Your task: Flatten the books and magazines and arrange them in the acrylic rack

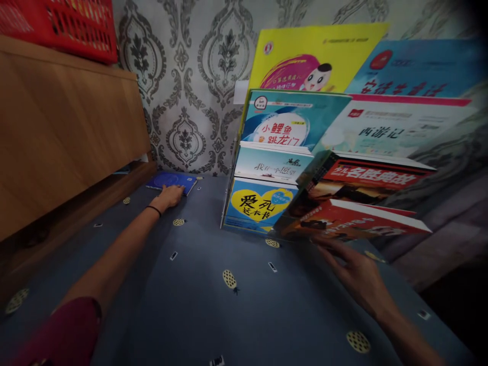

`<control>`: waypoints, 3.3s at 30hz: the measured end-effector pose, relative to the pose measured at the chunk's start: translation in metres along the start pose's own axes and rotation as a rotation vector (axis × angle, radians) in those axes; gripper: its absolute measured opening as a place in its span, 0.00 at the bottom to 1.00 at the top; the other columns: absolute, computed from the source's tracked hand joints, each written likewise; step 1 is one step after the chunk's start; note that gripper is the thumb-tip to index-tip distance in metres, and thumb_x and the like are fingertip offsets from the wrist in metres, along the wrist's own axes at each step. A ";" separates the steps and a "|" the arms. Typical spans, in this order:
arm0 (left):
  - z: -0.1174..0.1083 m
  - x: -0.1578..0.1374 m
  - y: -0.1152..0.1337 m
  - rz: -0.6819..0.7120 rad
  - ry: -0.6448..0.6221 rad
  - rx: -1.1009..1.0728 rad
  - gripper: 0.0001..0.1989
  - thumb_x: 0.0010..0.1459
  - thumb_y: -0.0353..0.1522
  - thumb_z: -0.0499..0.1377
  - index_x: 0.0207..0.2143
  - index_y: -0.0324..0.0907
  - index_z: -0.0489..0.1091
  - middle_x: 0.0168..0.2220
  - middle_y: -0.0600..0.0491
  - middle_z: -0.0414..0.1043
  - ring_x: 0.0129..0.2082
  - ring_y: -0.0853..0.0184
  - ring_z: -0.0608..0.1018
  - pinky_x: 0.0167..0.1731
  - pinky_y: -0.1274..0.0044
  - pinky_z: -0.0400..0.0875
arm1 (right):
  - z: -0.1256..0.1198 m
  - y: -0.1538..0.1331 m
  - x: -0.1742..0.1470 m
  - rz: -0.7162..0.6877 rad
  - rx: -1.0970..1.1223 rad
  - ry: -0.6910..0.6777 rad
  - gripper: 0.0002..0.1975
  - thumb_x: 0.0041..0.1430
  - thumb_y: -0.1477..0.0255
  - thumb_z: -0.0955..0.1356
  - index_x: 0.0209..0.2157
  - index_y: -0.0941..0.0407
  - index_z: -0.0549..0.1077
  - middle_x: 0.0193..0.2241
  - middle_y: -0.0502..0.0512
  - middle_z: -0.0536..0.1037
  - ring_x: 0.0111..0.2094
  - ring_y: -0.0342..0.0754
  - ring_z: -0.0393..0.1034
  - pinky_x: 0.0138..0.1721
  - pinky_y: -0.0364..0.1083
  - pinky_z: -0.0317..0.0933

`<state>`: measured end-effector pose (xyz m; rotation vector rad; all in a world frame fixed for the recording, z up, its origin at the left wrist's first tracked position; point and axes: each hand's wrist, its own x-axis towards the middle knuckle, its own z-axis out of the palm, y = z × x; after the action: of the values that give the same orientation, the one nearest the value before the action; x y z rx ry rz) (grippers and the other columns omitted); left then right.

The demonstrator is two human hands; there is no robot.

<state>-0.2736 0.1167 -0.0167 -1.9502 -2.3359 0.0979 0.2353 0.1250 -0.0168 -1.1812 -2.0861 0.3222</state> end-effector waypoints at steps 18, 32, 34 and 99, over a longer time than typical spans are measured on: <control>-0.006 -0.044 0.026 0.055 0.034 0.147 0.17 0.67 0.23 0.46 0.54 0.31 0.67 0.43 0.34 0.78 0.46 0.53 0.80 0.49 0.65 0.66 | 0.039 -0.013 -0.032 -0.136 0.038 -0.206 0.18 0.66 0.57 0.62 0.40 0.50 0.80 0.39 0.57 0.84 0.39 0.56 0.81 0.42 0.56 0.77; -0.024 -0.145 0.086 0.129 0.005 0.162 0.15 0.62 0.21 0.51 0.47 0.32 0.74 0.43 0.34 0.76 0.46 0.52 0.77 0.40 0.66 0.71 | 0.048 -0.011 -0.034 -0.181 0.025 -0.212 0.20 0.66 0.53 0.61 0.42 0.48 0.79 0.39 0.57 0.84 0.40 0.58 0.80 0.42 0.57 0.76; -0.027 -0.164 0.104 0.185 0.020 0.128 0.14 0.61 0.22 0.51 0.45 0.32 0.74 0.43 0.35 0.75 0.46 0.52 0.76 0.39 0.65 0.72 | 0.048 -0.011 -0.034 -0.173 0.025 -0.214 0.20 0.66 0.53 0.61 0.41 0.48 0.79 0.39 0.57 0.84 0.40 0.58 0.80 0.43 0.58 0.76; 0.007 -0.215 0.062 0.095 0.055 -0.133 0.20 0.72 0.33 0.47 0.61 0.36 0.64 0.64 0.40 0.66 0.66 0.54 0.66 0.57 0.61 0.68 | 0.170 -0.154 -0.044 -0.619 0.001 -0.411 0.20 0.70 0.71 0.60 0.58 0.60 0.73 0.58 0.68 0.74 0.61 0.59 0.67 0.59 0.63 0.66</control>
<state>-0.1759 -0.0836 -0.0381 -2.0959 -2.2694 -0.1063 0.0339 0.0242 -0.0782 -0.4356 -2.6778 0.2820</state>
